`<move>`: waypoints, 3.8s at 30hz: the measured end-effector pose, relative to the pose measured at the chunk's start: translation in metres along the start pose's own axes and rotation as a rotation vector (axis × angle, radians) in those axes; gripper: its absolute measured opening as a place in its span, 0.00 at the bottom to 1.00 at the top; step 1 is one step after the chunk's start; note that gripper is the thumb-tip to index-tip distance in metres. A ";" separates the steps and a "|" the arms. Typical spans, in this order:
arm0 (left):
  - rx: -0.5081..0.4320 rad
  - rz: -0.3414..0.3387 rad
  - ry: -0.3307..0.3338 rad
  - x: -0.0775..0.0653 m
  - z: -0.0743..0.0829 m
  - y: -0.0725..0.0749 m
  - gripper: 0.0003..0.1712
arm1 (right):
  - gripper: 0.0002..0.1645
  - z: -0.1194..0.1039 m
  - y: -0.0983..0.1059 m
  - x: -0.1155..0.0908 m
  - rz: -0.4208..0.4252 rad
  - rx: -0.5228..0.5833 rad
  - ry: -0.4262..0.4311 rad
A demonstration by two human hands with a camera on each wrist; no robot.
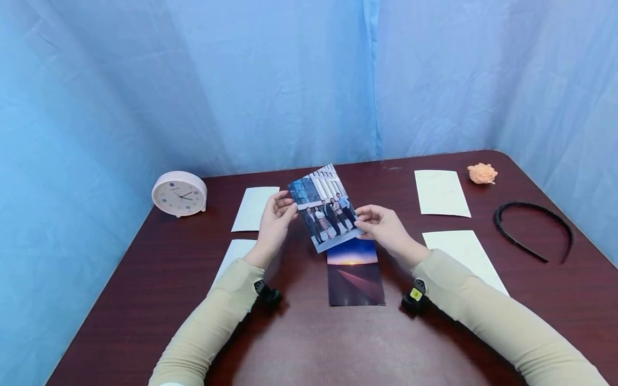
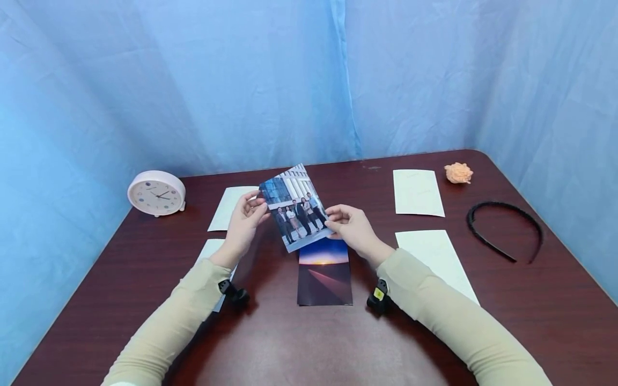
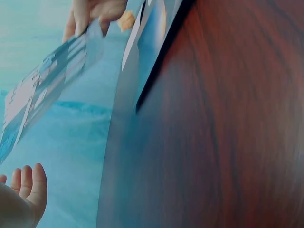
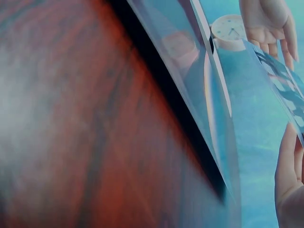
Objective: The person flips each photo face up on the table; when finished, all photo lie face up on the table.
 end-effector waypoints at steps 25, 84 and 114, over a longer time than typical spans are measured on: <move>0.084 -0.055 0.029 -0.014 -0.015 -0.037 0.27 | 0.23 0.004 0.001 0.002 0.166 0.171 -0.046; 0.257 -0.144 0.273 0.035 -0.029 -0.050 0.30 | 0.21 0.019 0.027 0.040 0.022 -0.146 -0.233; 0.491 -0.201 0.327 0.048 -0.038 -0.052 0.33 | 0.22 0.024 0.030 0.045 -0.038 -0.303 -0.331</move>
Point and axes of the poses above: each hand's wrist, its own x-axis towards the middle knuckle, its own y-axis out of the back of the hand, z = x × y, the point moved 2 cm from there along x, towards the middle knuckle, and after that the axes turned 13 degrees about y, right-handed, at the moved point
